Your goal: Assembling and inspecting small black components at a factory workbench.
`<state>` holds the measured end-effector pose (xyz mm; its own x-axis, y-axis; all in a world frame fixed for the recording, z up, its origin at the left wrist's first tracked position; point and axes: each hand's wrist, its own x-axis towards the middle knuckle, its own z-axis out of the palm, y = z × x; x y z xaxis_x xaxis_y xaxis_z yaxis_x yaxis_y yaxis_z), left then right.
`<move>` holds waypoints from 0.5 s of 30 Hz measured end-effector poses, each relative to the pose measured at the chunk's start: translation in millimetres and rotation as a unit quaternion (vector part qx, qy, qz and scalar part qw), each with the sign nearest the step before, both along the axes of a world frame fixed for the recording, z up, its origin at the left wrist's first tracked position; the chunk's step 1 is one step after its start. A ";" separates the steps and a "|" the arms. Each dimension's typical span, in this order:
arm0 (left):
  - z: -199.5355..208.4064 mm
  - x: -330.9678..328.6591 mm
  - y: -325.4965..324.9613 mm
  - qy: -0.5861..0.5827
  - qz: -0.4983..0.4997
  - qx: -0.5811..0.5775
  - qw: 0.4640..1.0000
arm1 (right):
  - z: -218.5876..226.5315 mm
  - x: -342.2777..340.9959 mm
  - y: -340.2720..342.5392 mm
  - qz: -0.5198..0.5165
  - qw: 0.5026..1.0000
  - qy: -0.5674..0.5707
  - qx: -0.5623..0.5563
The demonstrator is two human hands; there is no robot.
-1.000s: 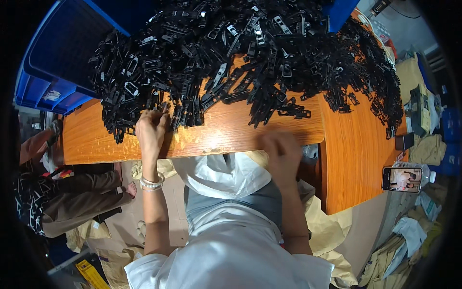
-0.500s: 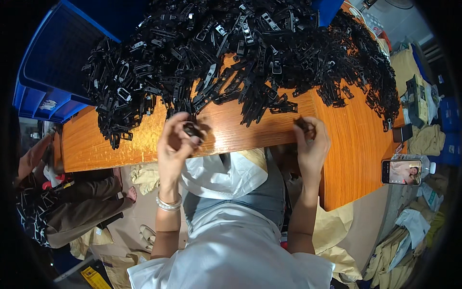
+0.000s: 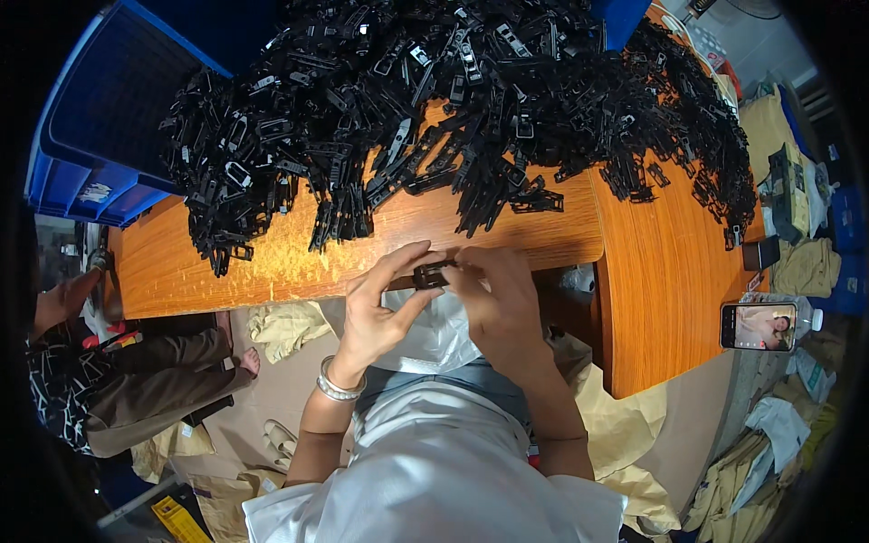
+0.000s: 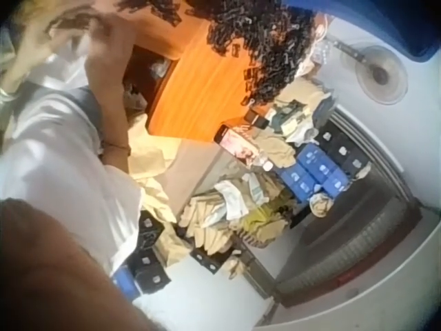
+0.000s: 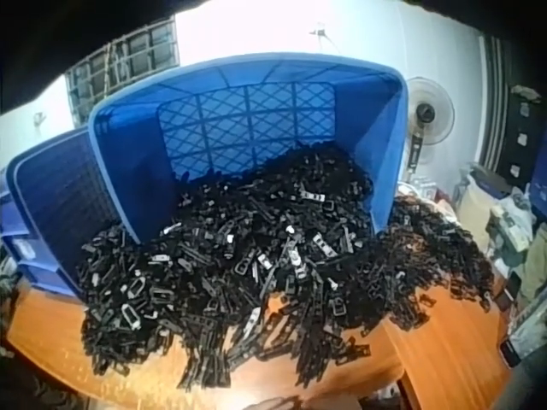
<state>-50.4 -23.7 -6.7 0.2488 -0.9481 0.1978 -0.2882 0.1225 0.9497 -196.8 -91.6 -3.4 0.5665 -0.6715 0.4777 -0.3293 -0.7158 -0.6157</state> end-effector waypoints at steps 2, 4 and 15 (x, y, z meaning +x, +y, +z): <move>-0.3 0.8 0.4 -0.033 0.002 -0.009 0.999 | -0.9 0.8 1.7 0.020 1.000 0.018 -0.009; -0.2 1.7 0.6 -0.064 -0.008 -0.036 0.997 | 2.1 0.7 0.0 0.029 0.999 0.027 -0.021; -8.2 12.9 -44.7 -0.023 0.034 0.017 0.999 | -32.8 -12.2 1.1 -0.069 0.929 -0.314 0.182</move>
